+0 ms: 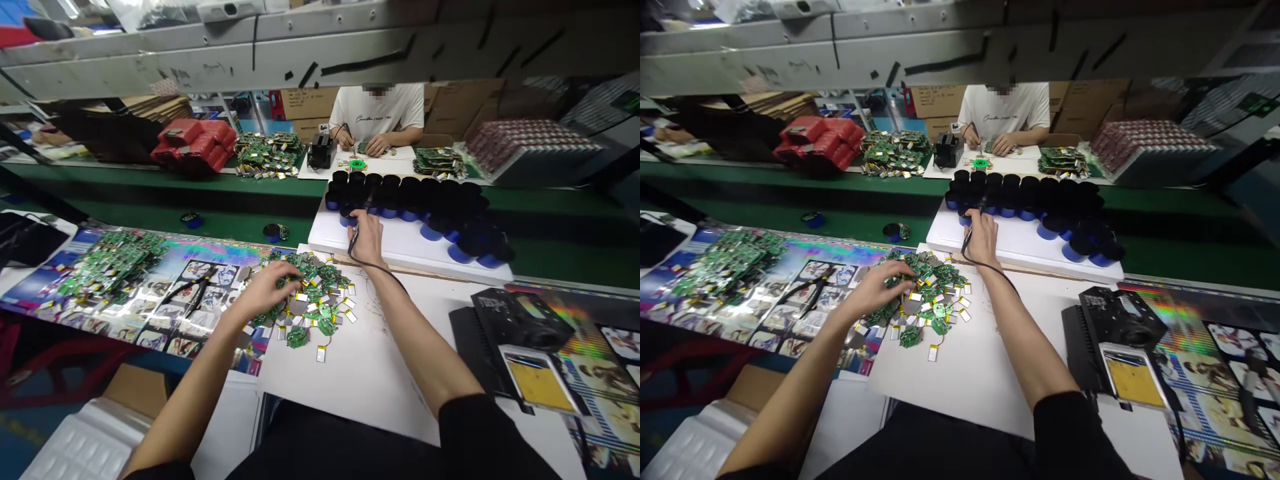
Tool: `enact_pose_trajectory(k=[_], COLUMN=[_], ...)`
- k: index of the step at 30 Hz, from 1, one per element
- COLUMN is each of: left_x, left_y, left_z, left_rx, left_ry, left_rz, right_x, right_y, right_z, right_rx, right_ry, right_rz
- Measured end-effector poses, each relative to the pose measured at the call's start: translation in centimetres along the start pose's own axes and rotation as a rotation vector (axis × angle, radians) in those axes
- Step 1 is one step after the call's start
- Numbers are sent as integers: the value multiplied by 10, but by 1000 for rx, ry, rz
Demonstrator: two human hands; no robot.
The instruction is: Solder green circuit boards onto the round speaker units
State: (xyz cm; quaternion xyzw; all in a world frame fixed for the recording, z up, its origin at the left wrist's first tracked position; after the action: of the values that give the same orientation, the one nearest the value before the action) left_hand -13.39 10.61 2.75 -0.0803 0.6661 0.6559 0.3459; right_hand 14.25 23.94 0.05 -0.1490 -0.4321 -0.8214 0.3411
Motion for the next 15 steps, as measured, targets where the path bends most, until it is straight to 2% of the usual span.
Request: enact_pose_trajectory(k=[2, 4, 8, 11, 15], left_x=[-9, -9, 1, 3, -8], left_y=[-14, -25, -35, -36, -32], left_z=[-15, -22, -21, -18, -19], left_rx=[35, 12, -16, -58, -117], left_ry=[-66, -88, -125, -144, -162], left_rz=[57, 130, 161, 116, -2], right_x=[-6, -8, 1, 16, 34], right_y=[-8, -10, 7, 39, 92], right_z=[7, 8, -5, -40, -120], right_rx=[24, 30, 3, -33, -36], right_ry=[16, 34, 50, 51, 50], right_rz=[3, 6, 1, 13, 161])
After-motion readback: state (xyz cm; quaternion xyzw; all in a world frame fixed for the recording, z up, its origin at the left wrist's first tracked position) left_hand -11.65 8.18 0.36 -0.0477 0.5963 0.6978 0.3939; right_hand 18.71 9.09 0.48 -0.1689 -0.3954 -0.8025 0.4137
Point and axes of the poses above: each hand's wrist, its own z-axis towards the middle knuckle, its own y-axis out of the back of the hand, x = y × z, the point moved 1 cm from there along z, towards the middle knuckle
